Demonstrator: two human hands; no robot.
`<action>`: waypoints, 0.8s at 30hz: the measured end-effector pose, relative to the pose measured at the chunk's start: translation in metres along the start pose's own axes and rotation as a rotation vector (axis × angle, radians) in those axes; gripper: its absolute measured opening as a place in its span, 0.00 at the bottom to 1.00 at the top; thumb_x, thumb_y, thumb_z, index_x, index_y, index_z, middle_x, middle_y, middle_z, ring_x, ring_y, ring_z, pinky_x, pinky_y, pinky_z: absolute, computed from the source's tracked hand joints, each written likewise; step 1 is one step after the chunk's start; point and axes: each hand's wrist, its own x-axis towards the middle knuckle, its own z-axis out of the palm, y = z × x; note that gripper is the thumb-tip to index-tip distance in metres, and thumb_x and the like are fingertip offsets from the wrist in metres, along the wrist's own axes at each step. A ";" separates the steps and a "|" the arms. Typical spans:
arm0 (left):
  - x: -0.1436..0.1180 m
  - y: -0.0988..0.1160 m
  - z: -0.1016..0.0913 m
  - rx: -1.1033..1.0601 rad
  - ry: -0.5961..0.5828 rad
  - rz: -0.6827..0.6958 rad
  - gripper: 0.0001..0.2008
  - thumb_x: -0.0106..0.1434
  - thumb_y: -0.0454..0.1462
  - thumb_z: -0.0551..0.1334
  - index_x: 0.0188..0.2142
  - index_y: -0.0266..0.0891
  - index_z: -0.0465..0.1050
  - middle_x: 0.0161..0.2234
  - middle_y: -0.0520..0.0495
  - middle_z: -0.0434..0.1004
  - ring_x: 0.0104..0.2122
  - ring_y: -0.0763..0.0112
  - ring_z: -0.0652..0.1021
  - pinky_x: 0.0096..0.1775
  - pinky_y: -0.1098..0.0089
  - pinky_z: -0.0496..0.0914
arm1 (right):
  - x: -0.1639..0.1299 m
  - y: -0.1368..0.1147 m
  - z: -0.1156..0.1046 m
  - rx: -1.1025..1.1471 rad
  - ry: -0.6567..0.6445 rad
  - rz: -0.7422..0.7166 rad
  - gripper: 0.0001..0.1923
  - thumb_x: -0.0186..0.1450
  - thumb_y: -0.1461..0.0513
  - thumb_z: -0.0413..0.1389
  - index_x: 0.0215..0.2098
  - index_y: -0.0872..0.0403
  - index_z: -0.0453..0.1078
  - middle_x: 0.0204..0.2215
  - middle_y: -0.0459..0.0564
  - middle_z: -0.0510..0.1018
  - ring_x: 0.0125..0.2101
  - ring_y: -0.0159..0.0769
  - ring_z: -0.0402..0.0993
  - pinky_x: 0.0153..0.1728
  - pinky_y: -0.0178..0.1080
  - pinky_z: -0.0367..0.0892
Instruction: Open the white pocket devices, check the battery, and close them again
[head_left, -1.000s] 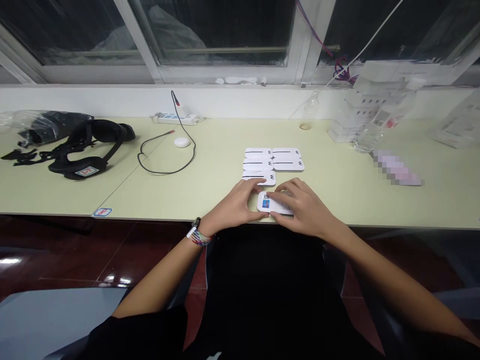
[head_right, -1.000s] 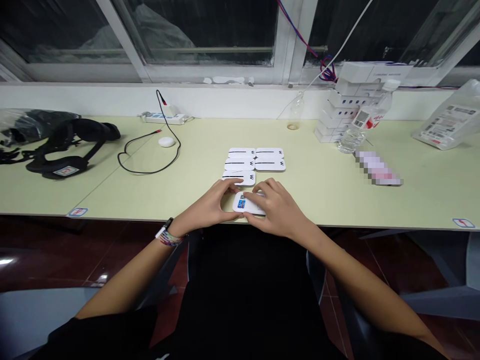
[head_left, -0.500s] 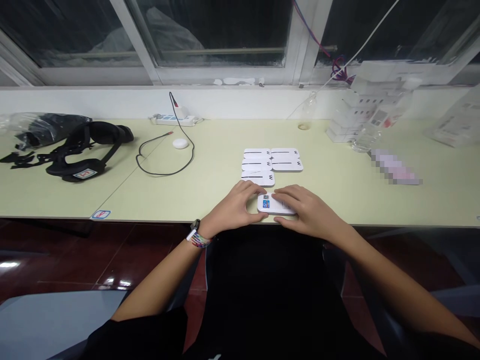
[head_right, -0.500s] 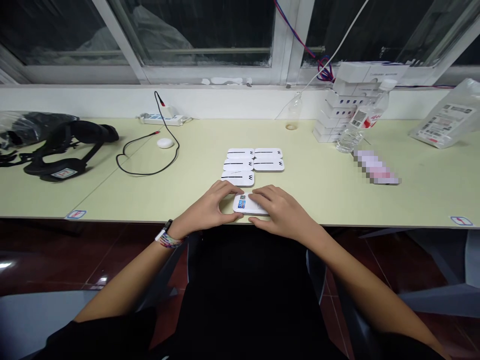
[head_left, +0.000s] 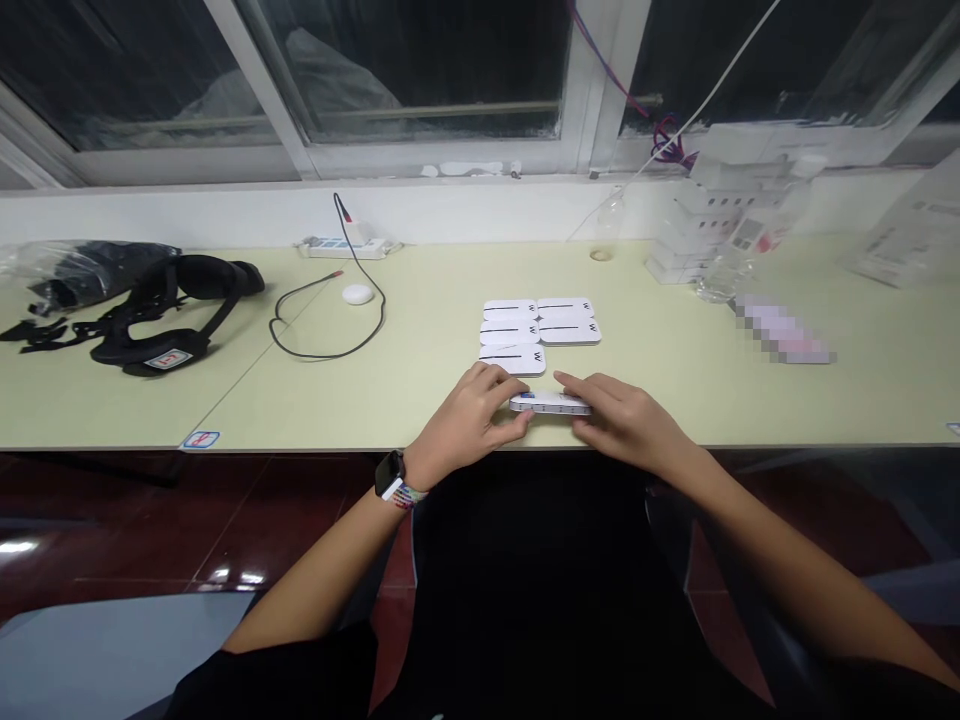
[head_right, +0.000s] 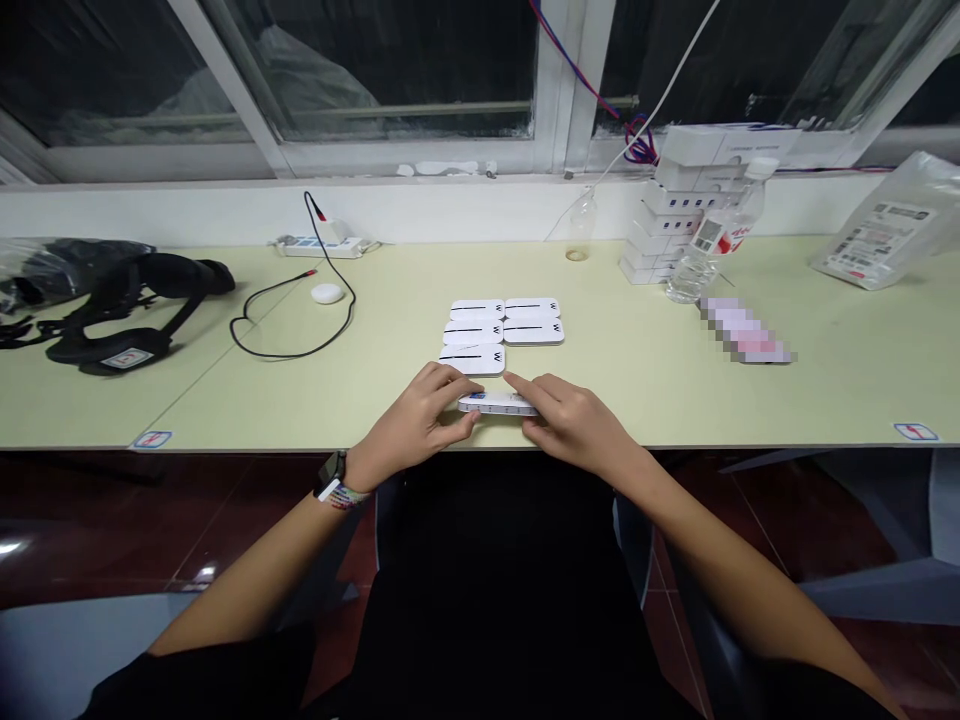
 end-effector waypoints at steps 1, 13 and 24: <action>0.000 0.000 0.000 -0.005 0.013 0.015 0.14 0.78 0.44 0.66 0.57 0.41 0.78 0.51 0.38 0.79 0.53 0.49 0.78 0.54 0.48 0.79 | -0.001 0.001 0.000 0.051 0.006 0.027 0.39 0.73 0.67 0.56 0.80 0.45 0.58 0.46 0.54 0.85 0.38 0.45 0.85 0.37 0.47 0.83; -0.004 -0.004 -0.011 -0.579 -0.029 -0.105 0.21 0.78 0.39 0.66 0.68 0.54 0.79 0.65 0.49 0.82 0.65 0.53 0.82 0.64 0.54 0.78 | 0.006 -0.004 -0.003 0.527 0.151 0.160 0.48 0.74 0.59 0.67 0.82 0.28 0.47 0.78 0.42 0.63 0.73 0.51 0.70 0.70 0.60 0.73; -0.002 0.001 -0.004 -0.696 0.030 -0.283 0.26 0.69 0.47 0.76 0.64 0.48 0.81 0.42 0.46 0.88 0.29 0.69 0.80 0.29 0.69 0.75 | 0.009 0.005 -0.013 0.649 0.096 0.449 0.16 0.72 0.50 0.68 0.53 0.47 0.87 0.46 0.51 0.91 0.42 0.50 0.90 0.42 0.52 0.89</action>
